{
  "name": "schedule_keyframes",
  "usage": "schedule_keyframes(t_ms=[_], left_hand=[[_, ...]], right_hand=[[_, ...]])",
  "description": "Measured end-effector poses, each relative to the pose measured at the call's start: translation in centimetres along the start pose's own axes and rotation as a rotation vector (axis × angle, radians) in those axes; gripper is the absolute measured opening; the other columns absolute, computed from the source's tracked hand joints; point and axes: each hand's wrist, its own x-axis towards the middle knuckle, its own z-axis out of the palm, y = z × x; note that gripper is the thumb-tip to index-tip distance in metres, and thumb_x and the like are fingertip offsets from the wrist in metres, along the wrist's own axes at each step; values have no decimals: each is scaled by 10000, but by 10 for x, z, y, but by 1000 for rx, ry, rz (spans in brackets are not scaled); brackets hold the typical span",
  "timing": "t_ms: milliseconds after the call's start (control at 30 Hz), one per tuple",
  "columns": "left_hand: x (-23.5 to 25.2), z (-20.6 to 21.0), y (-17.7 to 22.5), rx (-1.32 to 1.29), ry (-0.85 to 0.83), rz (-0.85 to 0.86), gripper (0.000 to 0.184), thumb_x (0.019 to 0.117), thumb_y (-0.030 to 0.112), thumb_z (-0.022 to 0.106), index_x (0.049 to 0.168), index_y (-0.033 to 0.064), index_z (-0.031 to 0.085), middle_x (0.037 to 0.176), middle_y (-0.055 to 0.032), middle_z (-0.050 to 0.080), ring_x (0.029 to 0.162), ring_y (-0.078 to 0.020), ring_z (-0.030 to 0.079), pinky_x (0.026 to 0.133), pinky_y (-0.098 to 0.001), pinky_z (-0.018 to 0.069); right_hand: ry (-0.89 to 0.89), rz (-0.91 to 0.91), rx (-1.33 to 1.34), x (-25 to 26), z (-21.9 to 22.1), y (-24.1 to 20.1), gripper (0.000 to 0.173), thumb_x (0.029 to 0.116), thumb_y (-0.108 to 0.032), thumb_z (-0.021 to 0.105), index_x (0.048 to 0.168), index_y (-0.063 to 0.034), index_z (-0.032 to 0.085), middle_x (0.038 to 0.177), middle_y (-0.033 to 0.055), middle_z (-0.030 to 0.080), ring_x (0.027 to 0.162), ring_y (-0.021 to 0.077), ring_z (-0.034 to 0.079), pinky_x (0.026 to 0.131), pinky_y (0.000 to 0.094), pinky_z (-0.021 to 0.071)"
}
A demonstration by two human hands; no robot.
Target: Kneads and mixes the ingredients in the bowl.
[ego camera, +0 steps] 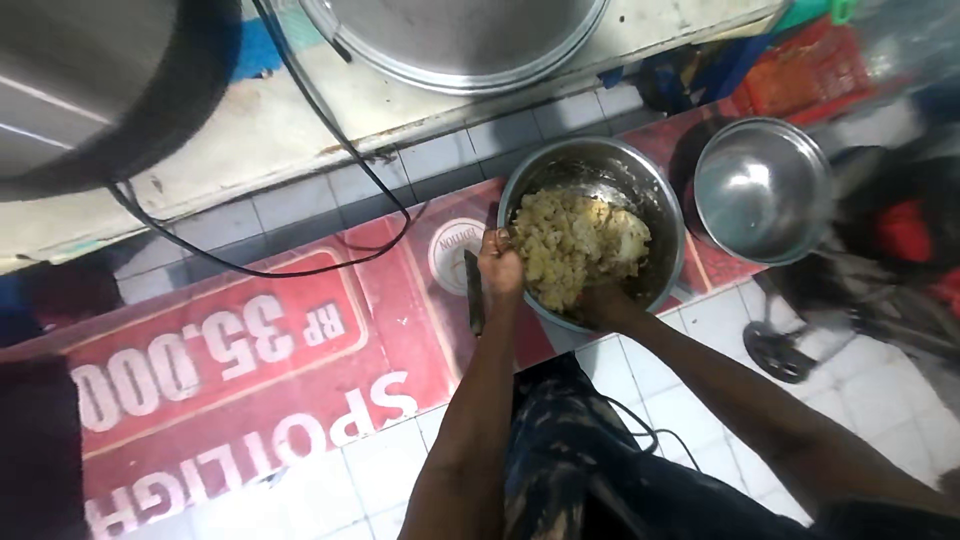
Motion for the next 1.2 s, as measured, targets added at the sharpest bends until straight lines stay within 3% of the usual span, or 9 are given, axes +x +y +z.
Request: schedule_keyframes(t_ms=[100, 267, 333, 400, 500, 600, 933, 1033, 1200], left_hand=[[-9, 6, 14, -4, 22, 53, 270, 1101, 200, 442, 977, 19, 599, 815, -74, 551, 707, -126, 529, 670, -319, 473], [-25, 13, 36, 33, 9, 11, 261, 1095, 191, 454, 1104, 16, 647, 887, -154, 642, 764, -238, 618, 695, -444, 524], [-31, 15, 39, 54, 29, 15, 273, 1102, 204, 441, 1068, 22, 641, 865, -136, 630, 758, -222, 612, 692, -428, 517], [-34, 12, 41, 106, 18, 18, 309, 1111, 227, 410, 1086, 13, 631, 903, -170, 647, 808, -270, 642, 727, -474, 530], [-34, 13, 34, 111, 64, 18, 348, 1118, 252, 400, 1060, 0, 632, 895, -169, 646, 806, -262, 639, 739, -471, 515], [-28, 8, 14, 80, 92, -6, 358, 1122, 274, 396, 1089, 10, 637, 932, -155, 650, 840, -237, 639, 770, -447, 529], [-38, -7, -40, 163, 62, -28, 334, 1119, 275, 411, 1124, -17, 572, 884, -159, 606, 775, -243, 610, 734, -450, 531], [-54, -6, -42, 256, 8, -137, 342, 1111, 298, 417, 1207, 0, 555, 923, -182, 634, 826, -307, 647, 757, -515, 551], [-72, -9, -27, 138, -51, -241, 308, 1099, 189, 462, 1323, -20, 491, 1014, -173, 644, 904, -241, 654, 845, -419, 553]], right_hand=[[51, -48, 101, -1, 3, -5, 388, 1097, -182, 448, 1314, 98, 608, 1330, 318, 610, 1298, 450, 565, 1118, 587, 416], [117, -37, 324, 0, 2, -16, 350, 1100, -138, 453, 1273, 115, 622, 1294, 318, 622, 1255, 423, 585, 1103, 550, 430], [171, -11, 604, -3, 4, -19, 310, 1104, -130, 441, 1186, 98, 634, 1097, 222, 642, 982, 268, 611, 901, 411, 509], [174, 52, 960, 0, 7, -18, 257, 1104, -169, 434, 1103, 20, 608, 817, 41, 562, 628, 84, 500, 571, 243, 451], [108, 88, 1433, -8, 4, -13, 253, 1116, -195, 414, 1095, -21, 596, 732, -7, 566, 524, 37, 475, 483, 180, 418], [-3, -92, 1805, -5, 10, 3, 387, 1114, -225, 334, 889, -67, 606, 508, -75, 435, 376, -8, 385, 371, 130, 353], [-225, -248, 2209, -4, -21, 59, 419, 1090, -333, 299, 854, -111, 564, 492, -81, 416, 336, -13, 409, 330, 122, 370], [-186, -189, 2211, -11, -29, 64, 387, 1078, -327, 312, 858, -123, 558, 498, -93, 400, 331, -28, 379, 323, 108, 345], [-143, -49, 2023, -32, -52, 54, 387, 1089, -329, 327, 872, -107, 557, 490, -101, 368, 324, -41, 353, 313, 101, 321]])
